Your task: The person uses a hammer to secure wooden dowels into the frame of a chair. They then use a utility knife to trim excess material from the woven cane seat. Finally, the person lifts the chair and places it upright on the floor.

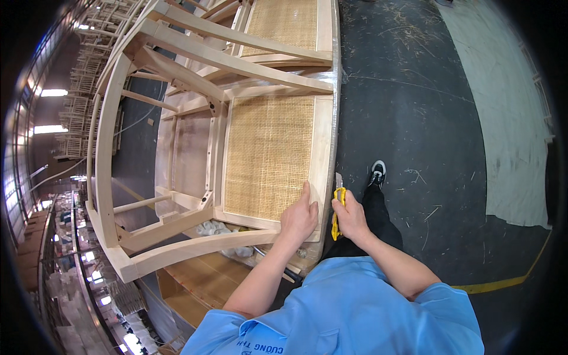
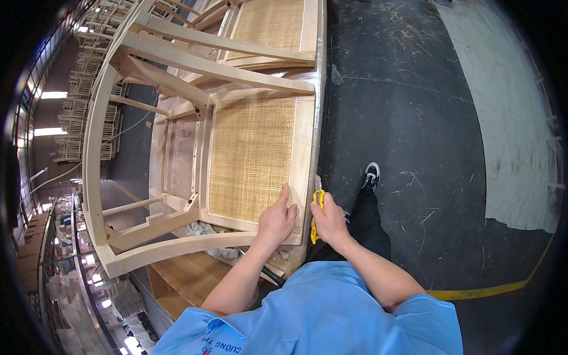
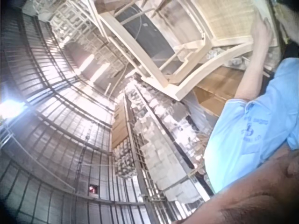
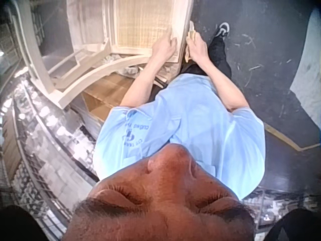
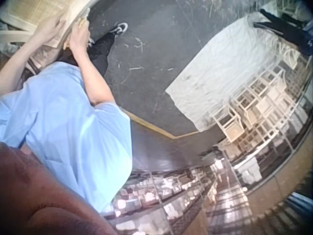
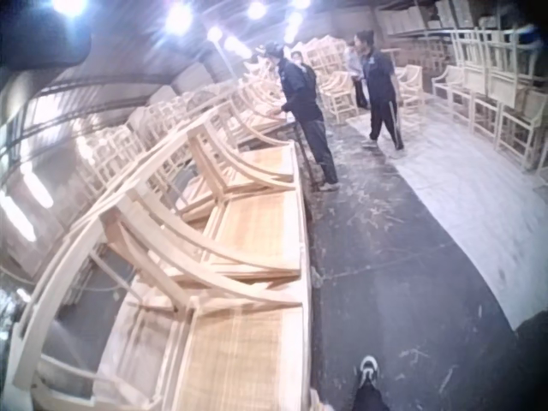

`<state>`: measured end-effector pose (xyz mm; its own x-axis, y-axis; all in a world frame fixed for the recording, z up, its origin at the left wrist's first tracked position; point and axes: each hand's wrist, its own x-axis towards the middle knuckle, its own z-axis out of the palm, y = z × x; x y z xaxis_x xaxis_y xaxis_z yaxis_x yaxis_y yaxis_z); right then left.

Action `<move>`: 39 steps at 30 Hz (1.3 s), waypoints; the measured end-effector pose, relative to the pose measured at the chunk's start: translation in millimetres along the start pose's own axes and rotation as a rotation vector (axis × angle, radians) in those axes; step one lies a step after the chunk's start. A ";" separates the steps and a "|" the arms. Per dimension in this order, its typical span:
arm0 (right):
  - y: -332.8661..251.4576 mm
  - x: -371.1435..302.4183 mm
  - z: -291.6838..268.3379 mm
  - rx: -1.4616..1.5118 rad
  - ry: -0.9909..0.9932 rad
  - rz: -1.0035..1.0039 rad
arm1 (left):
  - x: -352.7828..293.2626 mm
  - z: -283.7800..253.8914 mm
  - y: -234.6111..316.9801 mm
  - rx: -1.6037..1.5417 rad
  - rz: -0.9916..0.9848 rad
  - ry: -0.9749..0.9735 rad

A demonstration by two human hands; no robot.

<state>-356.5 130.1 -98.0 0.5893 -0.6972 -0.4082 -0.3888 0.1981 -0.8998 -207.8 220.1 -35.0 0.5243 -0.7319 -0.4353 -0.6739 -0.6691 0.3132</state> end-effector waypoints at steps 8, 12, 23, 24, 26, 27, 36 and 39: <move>13.7 -11.8 -36.0 0.116 0.022 0.130 | 23.3 12.7 20.2 0.135 0.057 -0.158; 15.3 -15.3 -40.0 0.094 0.039 0.094 | 18.6 19.4 14.8 0.025 -0.015 -0.037; 14.5 -12.7 -49.3 0.226 0.111 0.085 | 23.4 15.4 23.0 -0.011 -0.131 0.024; 18.3 -13.1 -53.1 0.189 0.131 0.079 | 23.0 13.1 25.1 0.045 -0.106 -0.012; 31.3 -12.0 -59.7 0.111 0.176 0.070 | 23.1 10.6 28.0 0.154 -0.050 -0.086; 19.8 -14.2 -61.3 0.179 0.140 0.118 | 23.1 12.7 18.1 0.122 0.019 -0.077; 8.1 -17.1 -68.6 0.207 0.148 0.077 | 26.1 3.9 -1.4 0.298 0.107 0.038; 8.1 -17.4 -72.6 0.238 0.152 0.068 | 29.3 -1.2 -8.7 0.223 0.242 0.128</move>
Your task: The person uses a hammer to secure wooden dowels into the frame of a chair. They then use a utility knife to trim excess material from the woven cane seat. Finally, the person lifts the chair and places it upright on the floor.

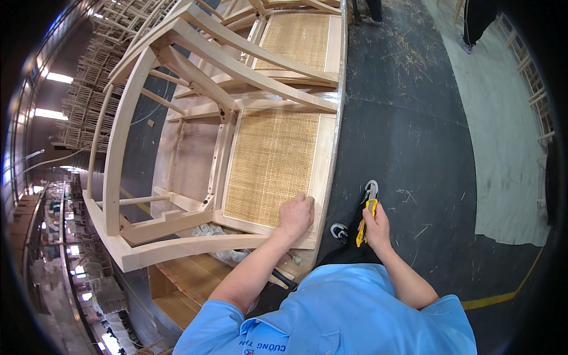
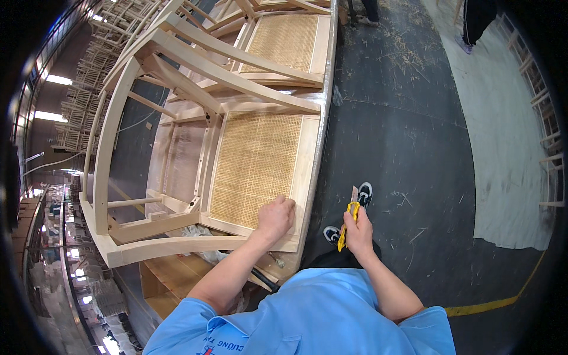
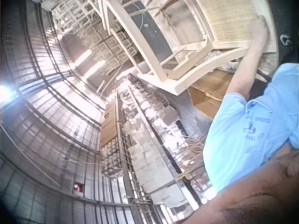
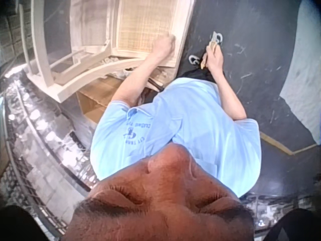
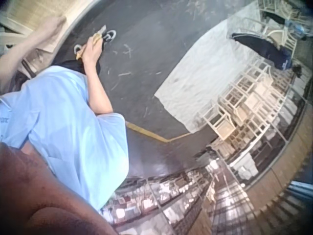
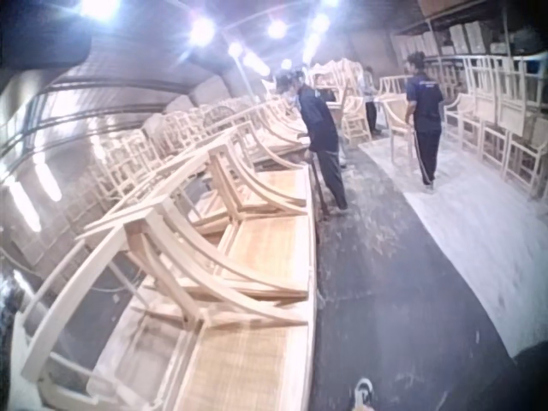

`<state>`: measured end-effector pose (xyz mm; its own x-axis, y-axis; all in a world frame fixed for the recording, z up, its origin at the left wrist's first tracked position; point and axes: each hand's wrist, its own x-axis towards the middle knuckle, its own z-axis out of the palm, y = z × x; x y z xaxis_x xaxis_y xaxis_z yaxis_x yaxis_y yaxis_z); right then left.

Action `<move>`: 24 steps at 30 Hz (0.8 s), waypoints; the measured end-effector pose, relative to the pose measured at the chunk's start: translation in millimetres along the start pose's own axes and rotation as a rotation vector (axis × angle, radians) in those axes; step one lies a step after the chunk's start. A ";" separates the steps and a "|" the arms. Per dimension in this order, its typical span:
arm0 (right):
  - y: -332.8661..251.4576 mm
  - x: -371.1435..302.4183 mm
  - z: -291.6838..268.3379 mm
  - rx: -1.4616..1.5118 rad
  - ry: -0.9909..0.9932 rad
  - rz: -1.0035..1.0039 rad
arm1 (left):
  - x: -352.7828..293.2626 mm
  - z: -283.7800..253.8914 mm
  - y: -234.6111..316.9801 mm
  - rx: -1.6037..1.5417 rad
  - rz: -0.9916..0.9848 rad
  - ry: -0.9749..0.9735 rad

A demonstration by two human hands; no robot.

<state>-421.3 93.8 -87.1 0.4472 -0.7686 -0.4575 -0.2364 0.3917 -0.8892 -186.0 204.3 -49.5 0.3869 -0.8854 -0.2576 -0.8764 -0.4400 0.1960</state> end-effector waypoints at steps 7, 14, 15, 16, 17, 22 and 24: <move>-10.8 -1.8 -3.8 -0.028 0.000 -0.023 | 35.7 1.7 -16.7 -0.122 0.016 0.156; -3.0 -4.2 -13.5 0.026 0.028 -0.036 | 48.9 -2.5 -22.3 0.065 -0.021 -0.056; -1.9 -5.3 -15.3 0.029 0.040 -0.032 | 49.5 -4.6 -21.3 0.028 -0.066 0.000; -0.9 -6.2 -16.6 0.032 0.049 -0.029 | 48.2 -7.8 -22.3 -0.009 -0.114 0.056; -0.1 -6.6 -17.7 0.028 0.052 -0.028 | 46.3 -10.9 -22.9 -0.047 -0.163 0.113; 10.2 -3.9 -19.7 -0.004 0.061 -0.003 | 18.7 -10.8 4.7 -0.357 -0.145 0.086; 6.3 -2.3 -19.2 0.059 0.085 -0.016 | 2.8 -4.2 36.1 -0.368 0.192 -0.137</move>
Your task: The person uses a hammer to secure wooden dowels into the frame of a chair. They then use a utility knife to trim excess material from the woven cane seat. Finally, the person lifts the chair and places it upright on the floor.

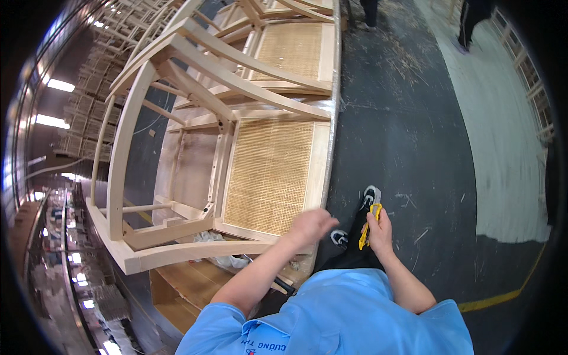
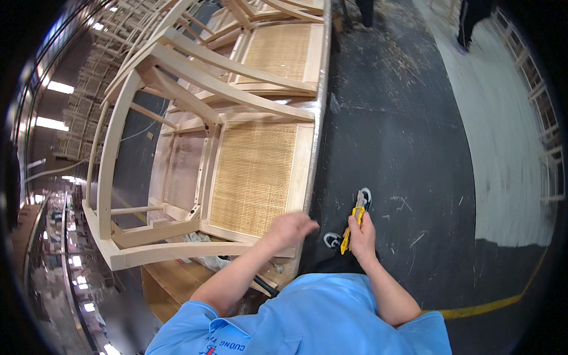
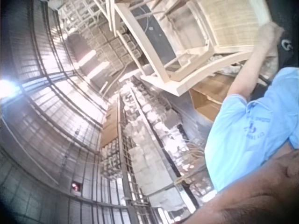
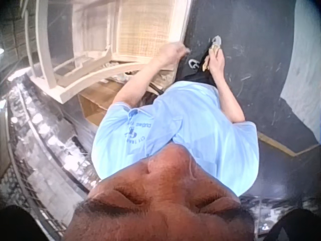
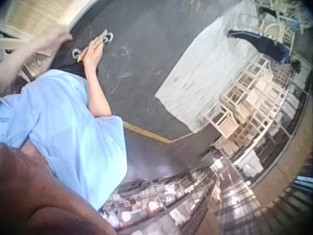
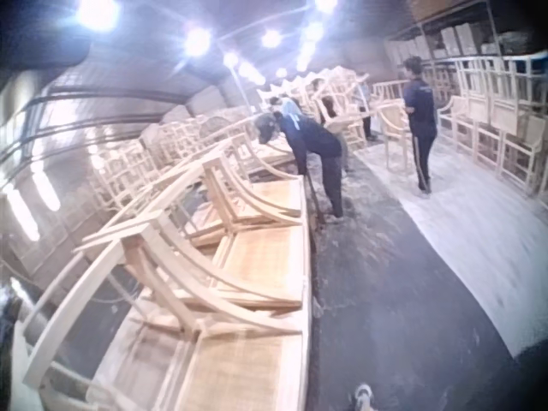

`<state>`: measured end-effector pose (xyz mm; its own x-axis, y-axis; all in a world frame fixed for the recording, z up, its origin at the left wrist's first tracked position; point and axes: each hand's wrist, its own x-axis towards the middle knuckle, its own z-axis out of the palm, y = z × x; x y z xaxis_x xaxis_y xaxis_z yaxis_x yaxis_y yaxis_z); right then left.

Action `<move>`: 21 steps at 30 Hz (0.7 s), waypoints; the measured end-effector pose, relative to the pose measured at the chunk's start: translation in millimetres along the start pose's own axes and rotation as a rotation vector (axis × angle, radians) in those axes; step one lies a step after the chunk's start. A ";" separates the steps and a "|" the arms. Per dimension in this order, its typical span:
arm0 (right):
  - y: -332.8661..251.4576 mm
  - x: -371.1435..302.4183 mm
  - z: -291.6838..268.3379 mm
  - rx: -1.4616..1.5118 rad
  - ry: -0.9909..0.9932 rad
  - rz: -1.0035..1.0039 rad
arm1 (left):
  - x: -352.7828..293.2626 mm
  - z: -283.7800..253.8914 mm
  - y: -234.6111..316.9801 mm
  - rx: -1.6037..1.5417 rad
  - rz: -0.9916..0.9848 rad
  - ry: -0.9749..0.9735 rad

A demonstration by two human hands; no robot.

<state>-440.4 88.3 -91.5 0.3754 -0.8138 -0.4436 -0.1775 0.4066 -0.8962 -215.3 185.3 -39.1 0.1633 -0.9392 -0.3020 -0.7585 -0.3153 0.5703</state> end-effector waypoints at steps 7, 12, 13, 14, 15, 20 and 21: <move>-30.6 20.4 -1.8 -0.009 -0.036 -0.091 | -12.5 34.8 -7.3 0.369 0.018 0.348; -44.1 21.3 -11.6 -0.045 -0.021 -0.112 | -84.8 52.7 36.0 -0.617 0.043 -0.382; -47.3 19.4 -9.2 -0.065 -0.041 -0.108 | -99.9 58.8 32.0 -0.611 -0.007 -0.257; -50.4 17.1 -7.0 -0.085 -0.061 -0.104 | -114.3 63.3 25.1 -0.603 -0.058 -0.133; -53.8 16.0 -4.7 -0.105 -0.079 -0.107 | -126.5 65.9 18.6 -0.590 -0.105 -0.006; -58.1 9.7 18.8 -0.166 -0.301 0.013 | -172.7 49.2 17.9 -0.705 -0.341 0.163; -62.6 6.2 27.9 -0.219 -0.407 0.012 | -180.7 53.0 18.2 -0.709 -0.356 0.200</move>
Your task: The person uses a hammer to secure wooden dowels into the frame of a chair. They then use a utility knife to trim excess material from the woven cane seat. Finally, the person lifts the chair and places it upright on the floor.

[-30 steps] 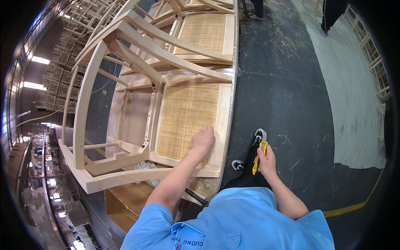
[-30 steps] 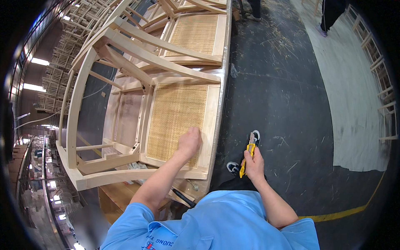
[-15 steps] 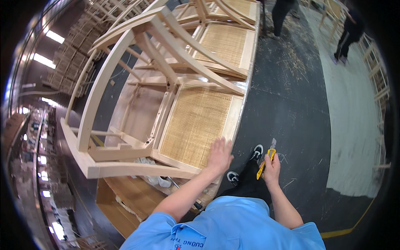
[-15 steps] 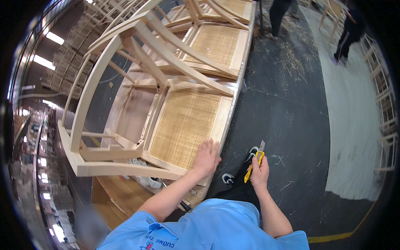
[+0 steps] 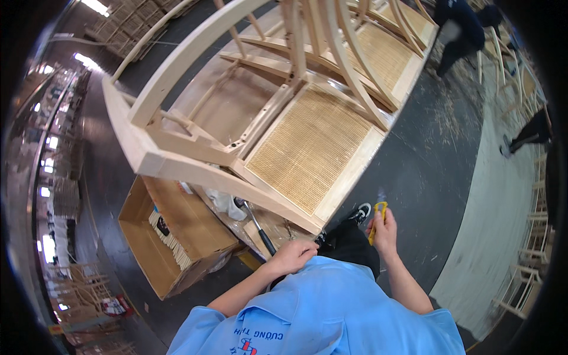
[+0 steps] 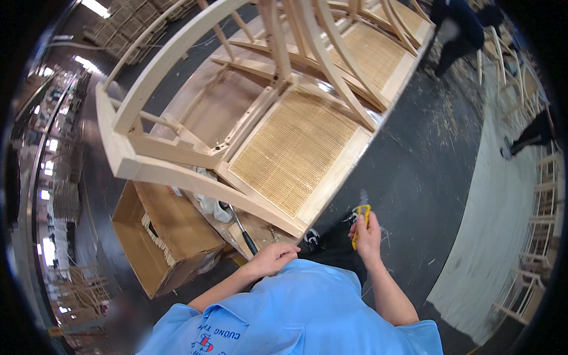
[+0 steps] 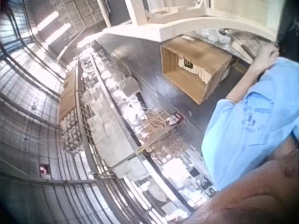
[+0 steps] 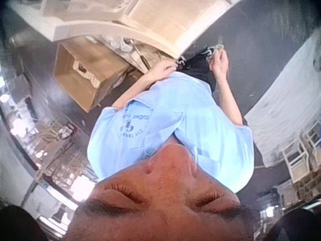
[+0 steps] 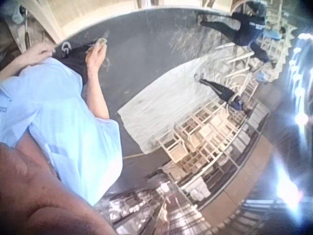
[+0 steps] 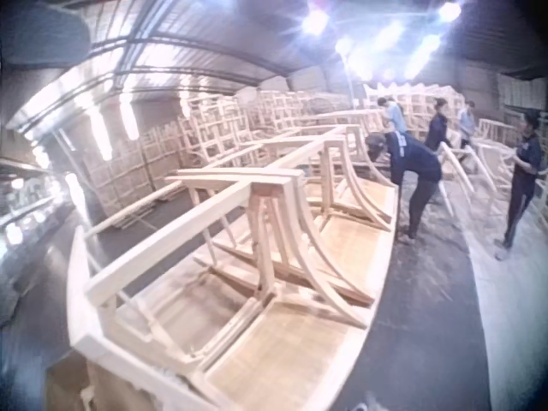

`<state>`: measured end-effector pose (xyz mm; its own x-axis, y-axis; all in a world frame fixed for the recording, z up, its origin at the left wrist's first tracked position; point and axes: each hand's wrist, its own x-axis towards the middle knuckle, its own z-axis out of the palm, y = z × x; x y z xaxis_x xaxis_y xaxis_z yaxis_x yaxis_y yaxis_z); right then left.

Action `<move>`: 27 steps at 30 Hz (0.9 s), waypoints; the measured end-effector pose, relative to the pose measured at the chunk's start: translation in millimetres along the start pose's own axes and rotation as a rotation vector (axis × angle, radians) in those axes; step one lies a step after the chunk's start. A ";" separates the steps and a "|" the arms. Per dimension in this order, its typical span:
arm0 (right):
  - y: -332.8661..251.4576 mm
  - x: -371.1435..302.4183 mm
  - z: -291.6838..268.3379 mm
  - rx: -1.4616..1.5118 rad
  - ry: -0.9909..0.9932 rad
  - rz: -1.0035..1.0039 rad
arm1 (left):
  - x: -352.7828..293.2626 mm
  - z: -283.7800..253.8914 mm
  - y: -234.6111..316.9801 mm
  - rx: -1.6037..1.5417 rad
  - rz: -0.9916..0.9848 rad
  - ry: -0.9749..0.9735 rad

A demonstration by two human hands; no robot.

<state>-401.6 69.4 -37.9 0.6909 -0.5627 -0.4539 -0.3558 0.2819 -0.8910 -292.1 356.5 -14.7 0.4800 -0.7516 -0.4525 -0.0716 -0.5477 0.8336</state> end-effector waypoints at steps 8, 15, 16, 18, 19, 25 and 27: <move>-33.7 -37.6 136.8 -0.625 -0.882 -0.281 | -77.8 8.0 -45.7 -0.194 -0.155 0.256; 19.7 -25.6 236.2 -0.790 -0.745 -0.385 | -131.0 19.9 -45.8 -0.542 -0.262 0.572; 16.0 -30.1 242.5 -0.803 -0.730 -0.395 | -142.3 20.2 -46.8 -0.499 -0.340 0.617; 15.0 -33.0 239.1 -0.795 -0.767 -0.531 | -153.5 21.9 -49.0 -0.432 -0.416 0.672; 11.5 -35.9 237.7 -0.790 -0.798 -0.566 | -158.7 22.9 -50.2 -0.413 -0.417 0.700; -105.4 -13.5 221.2 -0.665 -1.192 -0.447 | -143.1 22.3 -50.4 -0.548 -0.286 0.795; -137.7 23.7 210.2 -0.548 -1.061 -0.958 | -122.5 21.4 -43.5 -0.622 -0.255 0.757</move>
<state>-203.9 180.6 72.8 0.8211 0.5048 0.2662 0.4557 -0.2991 -0.8384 -366.5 464.5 -2.3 0.8610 -0.0899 -0.5005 0.4753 -0.2077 0.8550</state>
